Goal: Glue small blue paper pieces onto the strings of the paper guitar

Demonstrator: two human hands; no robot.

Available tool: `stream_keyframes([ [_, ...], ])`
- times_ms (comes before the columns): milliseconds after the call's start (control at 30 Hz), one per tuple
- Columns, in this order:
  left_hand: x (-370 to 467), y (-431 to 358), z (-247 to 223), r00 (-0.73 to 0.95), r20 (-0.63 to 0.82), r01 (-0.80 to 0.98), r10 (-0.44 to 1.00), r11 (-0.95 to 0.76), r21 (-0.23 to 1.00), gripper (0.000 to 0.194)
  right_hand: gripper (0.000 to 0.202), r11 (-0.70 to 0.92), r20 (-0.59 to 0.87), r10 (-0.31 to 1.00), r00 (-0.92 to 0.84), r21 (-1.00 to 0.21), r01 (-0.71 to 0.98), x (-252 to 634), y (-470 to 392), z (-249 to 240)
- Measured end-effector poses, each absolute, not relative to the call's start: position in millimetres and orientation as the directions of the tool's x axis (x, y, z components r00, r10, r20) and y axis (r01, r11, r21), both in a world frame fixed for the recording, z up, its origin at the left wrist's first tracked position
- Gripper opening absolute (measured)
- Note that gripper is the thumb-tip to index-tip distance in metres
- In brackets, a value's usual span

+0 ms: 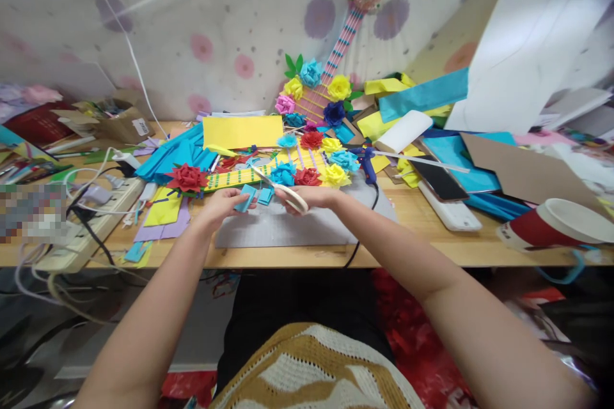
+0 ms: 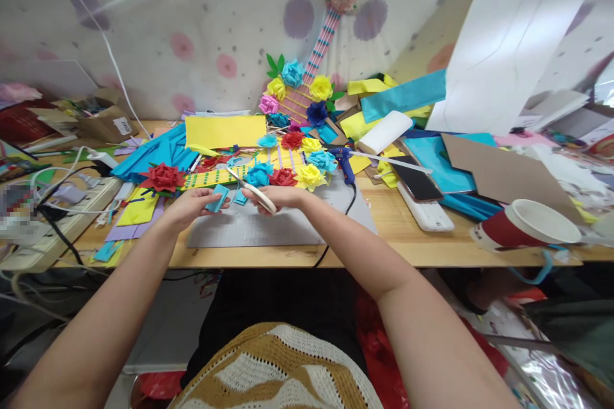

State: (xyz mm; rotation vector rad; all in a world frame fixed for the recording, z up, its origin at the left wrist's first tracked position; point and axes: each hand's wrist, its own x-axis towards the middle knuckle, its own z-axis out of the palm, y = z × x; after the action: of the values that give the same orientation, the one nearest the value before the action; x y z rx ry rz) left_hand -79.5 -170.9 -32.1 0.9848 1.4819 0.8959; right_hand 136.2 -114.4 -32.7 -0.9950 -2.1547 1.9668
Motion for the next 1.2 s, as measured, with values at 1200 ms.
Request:
stream_keyframes([
  [1200,-61.2,-187.1,-49.0,-0.07,-0.355,-0.285,0.932,0.322,0.903,0.009,0.057,0.256,-0.619,0.248,-0.745,-0.7,0.666,157.9,-131.6,7.7],
])
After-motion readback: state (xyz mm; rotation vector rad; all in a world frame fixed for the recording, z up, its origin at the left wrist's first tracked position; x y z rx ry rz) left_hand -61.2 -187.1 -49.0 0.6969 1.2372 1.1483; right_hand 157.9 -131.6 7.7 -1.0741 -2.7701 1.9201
